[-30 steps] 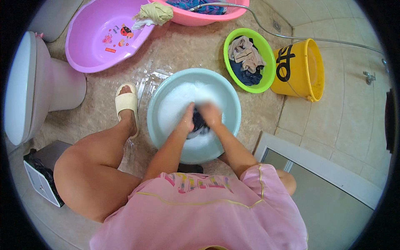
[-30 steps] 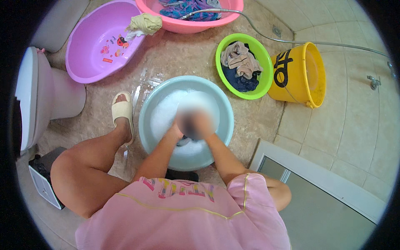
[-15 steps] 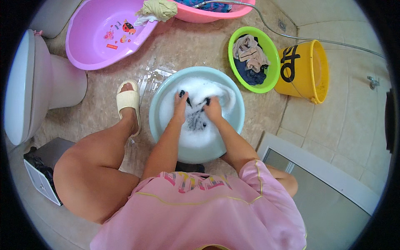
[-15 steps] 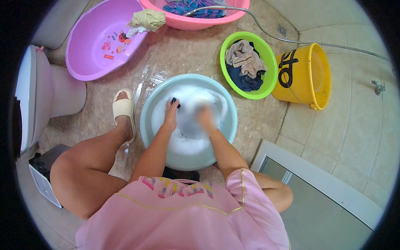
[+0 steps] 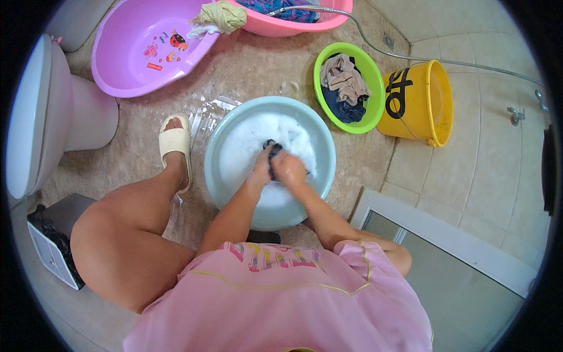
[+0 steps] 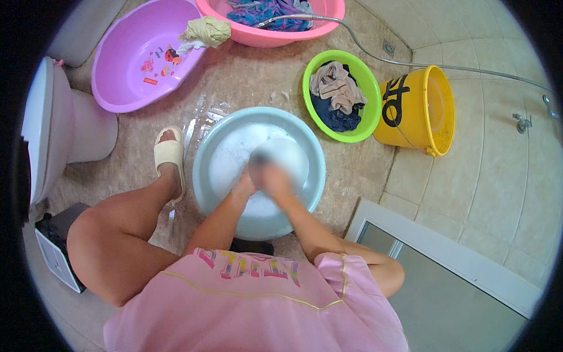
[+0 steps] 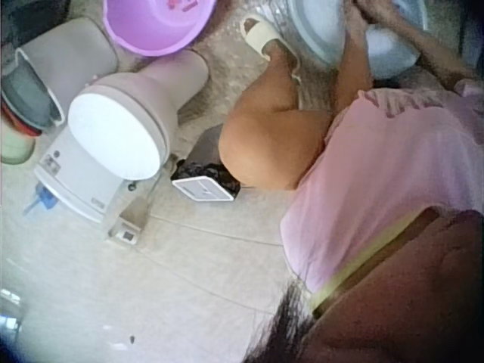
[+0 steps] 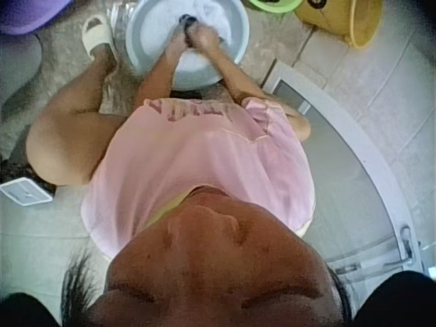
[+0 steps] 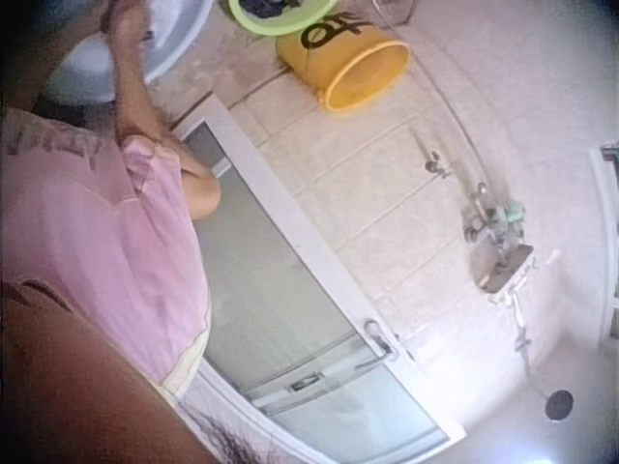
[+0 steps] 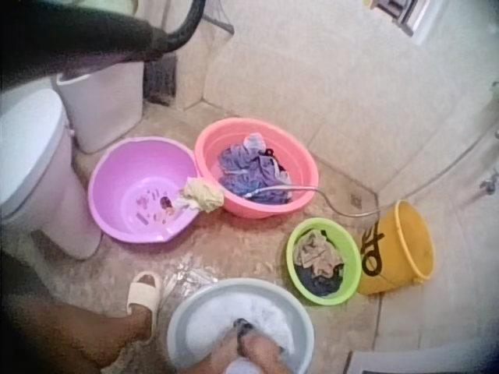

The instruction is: The person washes clothes by hand in a basin of soapy water, scrubbing a black garment, rinsing items using a handheld shower head, and placing them into different colored plastic basins.

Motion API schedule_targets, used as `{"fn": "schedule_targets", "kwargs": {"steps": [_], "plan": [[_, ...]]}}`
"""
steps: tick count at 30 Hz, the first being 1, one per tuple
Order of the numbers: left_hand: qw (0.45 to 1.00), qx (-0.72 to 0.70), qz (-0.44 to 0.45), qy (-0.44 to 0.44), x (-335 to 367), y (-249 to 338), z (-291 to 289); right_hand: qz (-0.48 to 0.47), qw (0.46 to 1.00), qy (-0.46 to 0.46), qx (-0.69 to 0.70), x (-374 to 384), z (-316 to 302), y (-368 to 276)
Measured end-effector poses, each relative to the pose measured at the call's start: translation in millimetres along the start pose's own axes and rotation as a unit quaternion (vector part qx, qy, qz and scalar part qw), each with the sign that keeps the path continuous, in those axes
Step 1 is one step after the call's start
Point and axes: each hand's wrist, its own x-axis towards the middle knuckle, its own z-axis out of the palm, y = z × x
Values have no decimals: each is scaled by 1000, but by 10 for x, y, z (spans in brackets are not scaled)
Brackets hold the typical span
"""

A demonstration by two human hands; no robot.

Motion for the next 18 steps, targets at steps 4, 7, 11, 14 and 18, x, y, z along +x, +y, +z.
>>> {"fn": "schedule_targets", "kwargs": {"steps": [4, 7, 11, 14, 18], "plan": [[999, 33, 25, -2, -37, -133, -71, -7, 997, 21, 76, -226, 359, -190], [998, 34, 49, -30, 112, -9, -108, 82, 990, 113, 31, 196, 268, 418], [975, 70, 210, 26, -43, 751, -109, 202, 913, 115, 336, 498, 352, 1129], [752, 533, 339, 190, 77, 494, -254, 40, 992, 85, -80, 456, 763, 1143], [672, 606, 342, 255, 56, 364, -331, -144, 977, -149, -49, 400, 736, 724]]}}
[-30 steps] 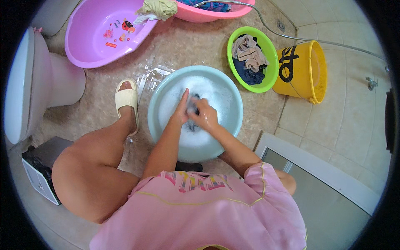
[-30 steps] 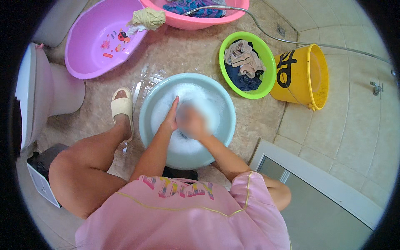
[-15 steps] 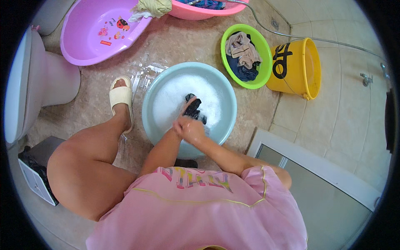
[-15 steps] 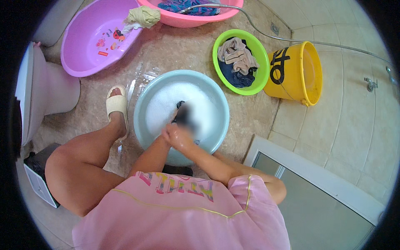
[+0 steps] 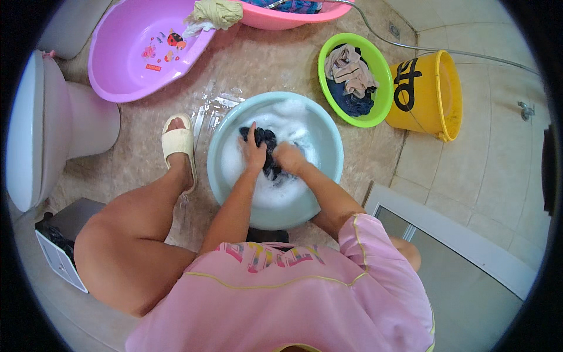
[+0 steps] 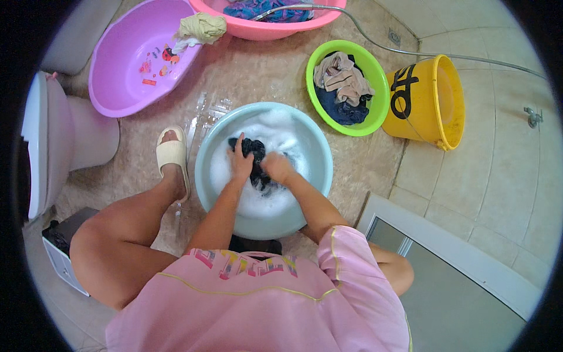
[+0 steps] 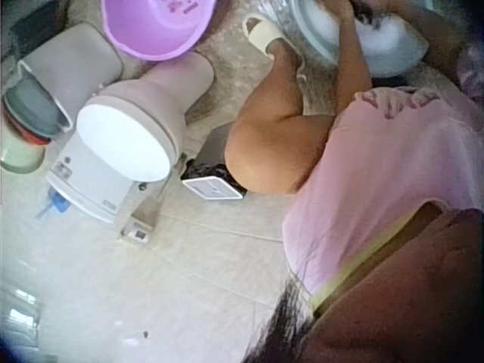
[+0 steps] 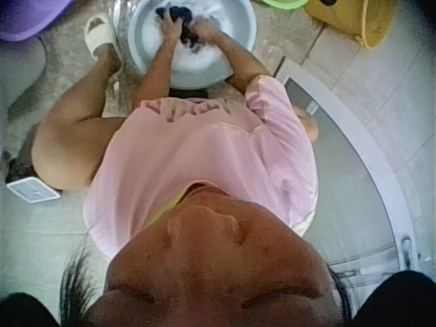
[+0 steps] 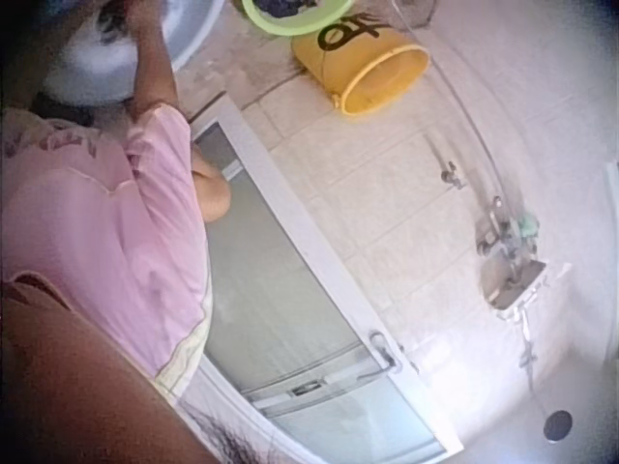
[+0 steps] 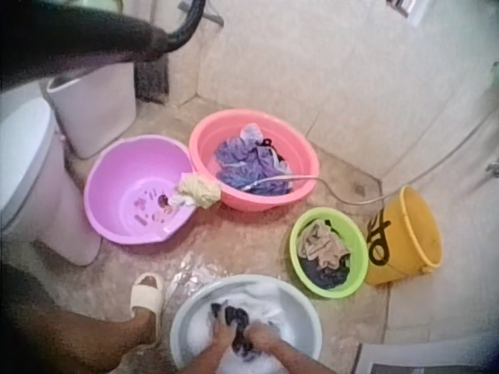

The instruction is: The person washes clothes by hand in a basin of soapy water, scrubbing a black garment, rinsing items using a handheld shower head, and placing them into different colored plastic basins.

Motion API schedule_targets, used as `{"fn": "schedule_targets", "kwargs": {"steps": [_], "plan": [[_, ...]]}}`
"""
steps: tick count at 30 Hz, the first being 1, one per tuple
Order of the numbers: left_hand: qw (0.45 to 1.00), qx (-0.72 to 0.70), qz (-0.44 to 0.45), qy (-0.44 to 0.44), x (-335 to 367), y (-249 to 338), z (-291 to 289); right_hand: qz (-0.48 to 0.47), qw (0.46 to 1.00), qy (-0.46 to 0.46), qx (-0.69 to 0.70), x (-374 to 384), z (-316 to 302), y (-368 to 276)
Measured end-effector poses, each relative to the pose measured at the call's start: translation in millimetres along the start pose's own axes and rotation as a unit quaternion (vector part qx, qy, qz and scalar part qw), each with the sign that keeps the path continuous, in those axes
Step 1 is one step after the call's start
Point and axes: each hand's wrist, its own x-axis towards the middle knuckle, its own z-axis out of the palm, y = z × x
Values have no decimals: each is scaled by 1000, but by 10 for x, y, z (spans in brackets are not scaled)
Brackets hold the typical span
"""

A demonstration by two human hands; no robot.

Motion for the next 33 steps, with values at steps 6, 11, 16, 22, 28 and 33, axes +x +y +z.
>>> {"fn": "schedule_targets", "kwargs": {"steps": [6, 11, 16, 22, 28, 33], "plan": [[776, -543, -314, -60, 46, 386, 32, 154, 927, 308, 149, -11, -123, 116], [588, -657, -313, -353, -43, 442, -276, 12, 993, 73, 87, -372, -627, -1193], [784, -564, 56, -251, -268, 230, 371, 291, 948, 105, 73, -128, -434, -345], [593, -678, -281, -330, -200, 248, 239, 142, 961, 200, 132, -431, -389, -973], [676, -562, -391, -272, -184, 446, 236, 316, 883, 271, 217, -74, -427, -160], [866, -422, -257, -81, 161, 73, -56, 265, 915, 283, 110, 53, 11, 86]]}}
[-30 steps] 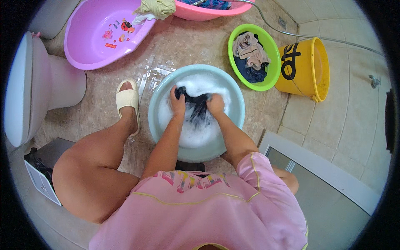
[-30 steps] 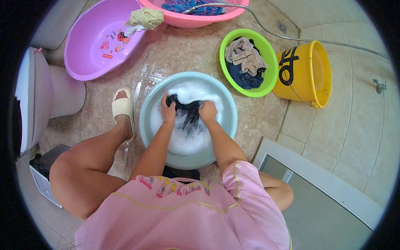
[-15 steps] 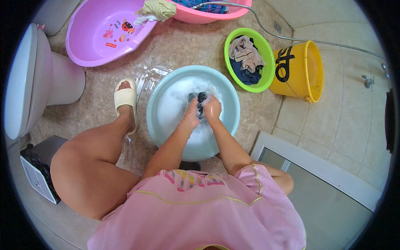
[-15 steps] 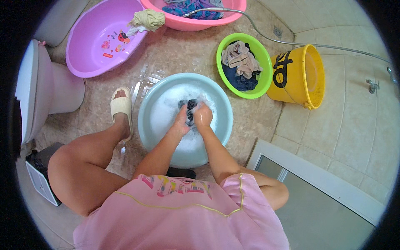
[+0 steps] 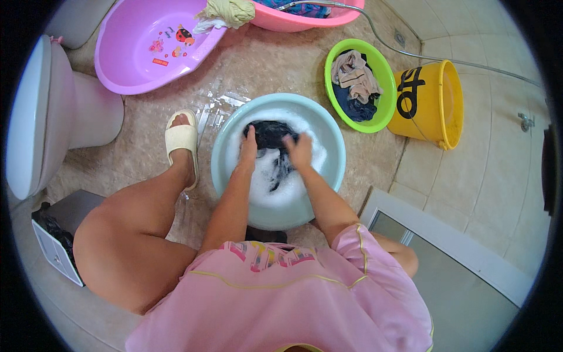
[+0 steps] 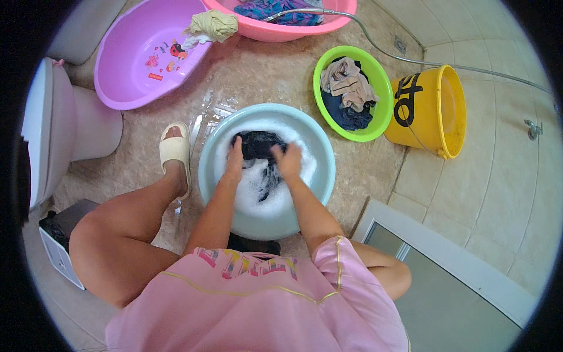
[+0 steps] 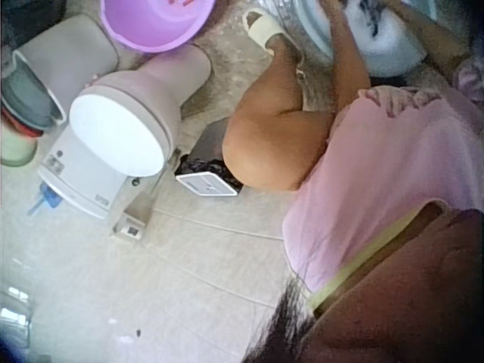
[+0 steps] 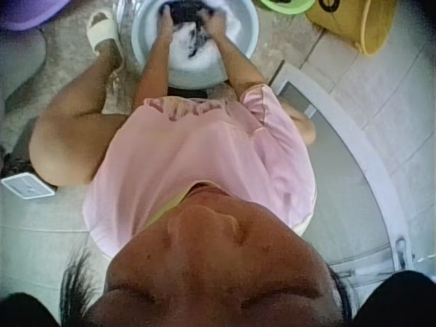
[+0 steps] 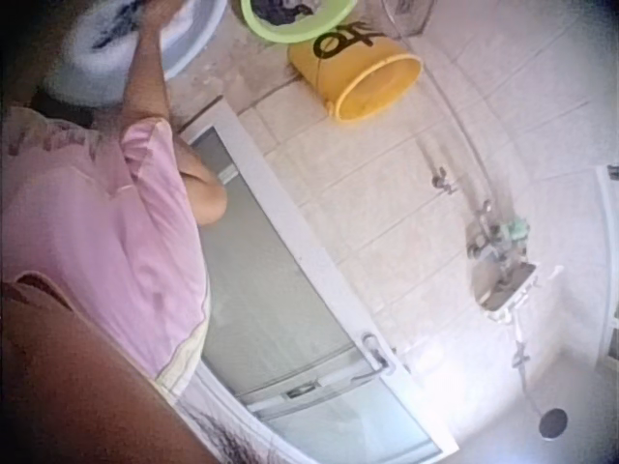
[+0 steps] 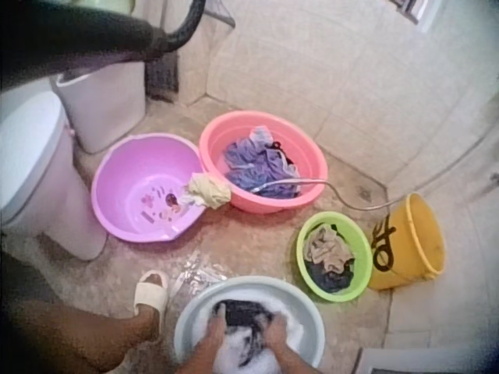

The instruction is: The person washes clothes by hand in a basin of soapy water, scrubbing a black garment, rinsing items using a handheld shower head, and placing them into different colored plastic basins.

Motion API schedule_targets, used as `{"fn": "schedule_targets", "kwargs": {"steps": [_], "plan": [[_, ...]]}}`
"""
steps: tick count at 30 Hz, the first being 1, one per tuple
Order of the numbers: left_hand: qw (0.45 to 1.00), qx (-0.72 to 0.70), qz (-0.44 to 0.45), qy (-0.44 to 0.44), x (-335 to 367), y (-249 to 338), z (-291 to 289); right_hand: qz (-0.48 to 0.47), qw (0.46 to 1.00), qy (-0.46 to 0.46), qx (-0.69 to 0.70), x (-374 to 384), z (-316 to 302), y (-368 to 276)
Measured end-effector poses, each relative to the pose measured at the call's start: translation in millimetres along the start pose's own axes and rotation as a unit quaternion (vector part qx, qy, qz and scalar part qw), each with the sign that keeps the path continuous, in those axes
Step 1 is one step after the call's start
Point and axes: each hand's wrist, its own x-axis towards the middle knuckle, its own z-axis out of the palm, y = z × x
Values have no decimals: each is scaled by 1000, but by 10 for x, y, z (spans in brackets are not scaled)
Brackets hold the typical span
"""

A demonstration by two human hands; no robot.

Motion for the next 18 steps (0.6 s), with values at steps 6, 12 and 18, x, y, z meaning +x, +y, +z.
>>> {"fn": "schedule_targets", "kwargs": {"steps": [6, 12, 18], "plan": [[952, 230, 178, 99, -232, 13, -47, -109, 968, -206, -96, -27, 26, 178], [956, -229, -71, -170, -88, -49, 1, -106, 954, -189, 209, -176, -420, -632], [838, -443, -231, -219, -20, -384, 46, -256, 957, -119, 73, -639, -509, -938]]}}
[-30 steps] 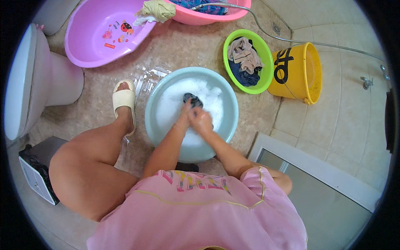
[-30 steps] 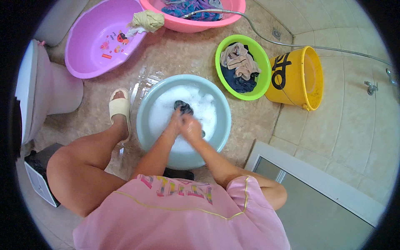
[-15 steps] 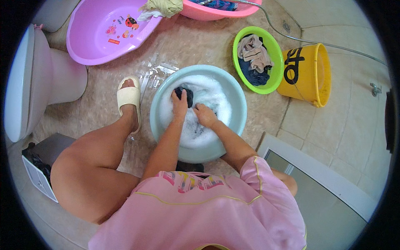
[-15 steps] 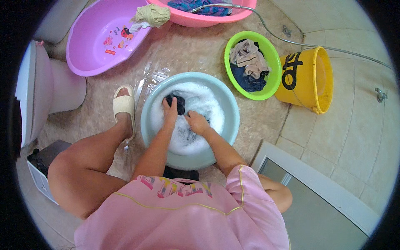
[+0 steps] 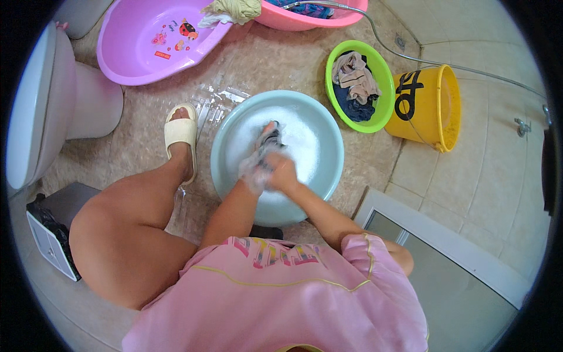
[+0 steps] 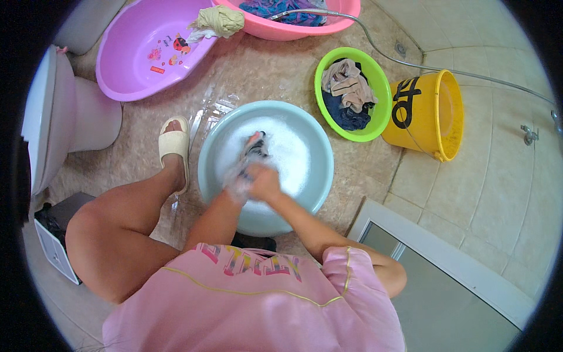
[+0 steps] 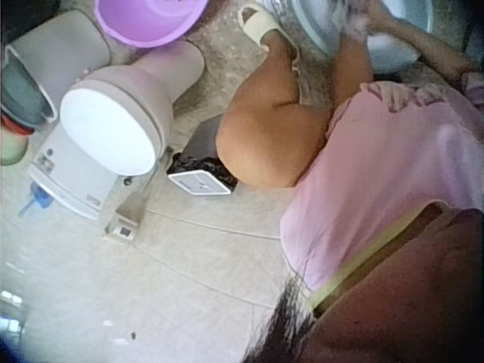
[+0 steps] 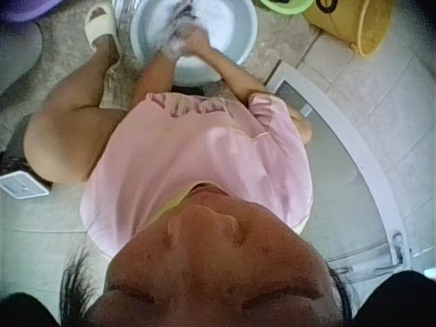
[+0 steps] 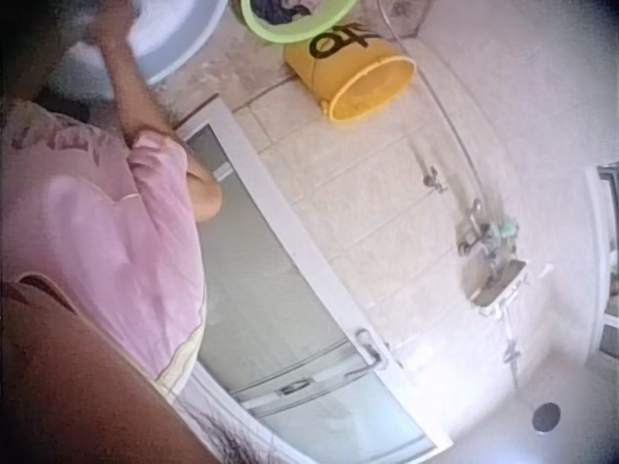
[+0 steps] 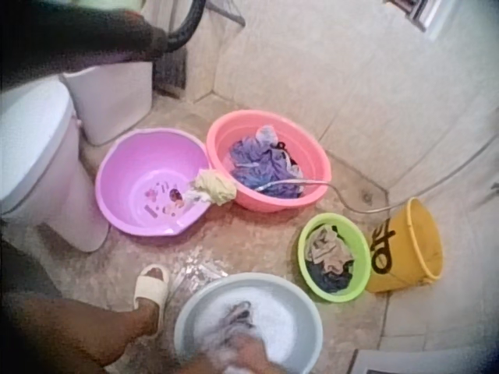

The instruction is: The person washes clothes by hand in a basin of soapy water, scrubbing a black garment, rinsing items using a handheld shower head, and placing them into different colored plastic basins.

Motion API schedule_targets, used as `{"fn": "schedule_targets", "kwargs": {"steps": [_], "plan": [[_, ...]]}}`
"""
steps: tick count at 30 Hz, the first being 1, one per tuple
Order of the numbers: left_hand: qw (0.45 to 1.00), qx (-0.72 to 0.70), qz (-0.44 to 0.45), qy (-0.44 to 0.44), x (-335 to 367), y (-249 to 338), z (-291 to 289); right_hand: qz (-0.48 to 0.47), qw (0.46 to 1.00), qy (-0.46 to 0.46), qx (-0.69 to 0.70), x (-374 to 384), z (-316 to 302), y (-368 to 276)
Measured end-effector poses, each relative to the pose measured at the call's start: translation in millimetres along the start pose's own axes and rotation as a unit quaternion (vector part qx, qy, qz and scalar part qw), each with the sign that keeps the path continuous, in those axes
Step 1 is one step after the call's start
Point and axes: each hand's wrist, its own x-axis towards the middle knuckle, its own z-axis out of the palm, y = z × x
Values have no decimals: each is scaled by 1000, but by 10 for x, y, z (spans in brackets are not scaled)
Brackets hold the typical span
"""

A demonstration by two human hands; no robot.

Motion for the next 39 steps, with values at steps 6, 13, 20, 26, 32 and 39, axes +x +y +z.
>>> {"fn": "schedule_targets", "kwargs": {"steps": [6, 13, 20, 26, 32, 39], "plan": [[974, 203, 90, 56, -3, -311, 483, 259, 950, 171, 14, 118, -258, 513], [972, 217, 37, 79, -116, -426, 601, 324, 934, 138, 59, 116, -370, 617], [813, 563, 149, -23, -710, 557, 1561, 87, 980, 176, 35, 124, -1260, 72], [305, 940, -144, 45, -642, 555, 801, 200, 968, -149, -31, -271, -473, 397], [228, 919, -319, 37, -489, 250, 211, 162, 949, 174, -205, -407, 142, 1109], [411, 880, 134, 198, -264, 465, 438, 66, 944, -242, -215, -447, 436, 1146]]}}
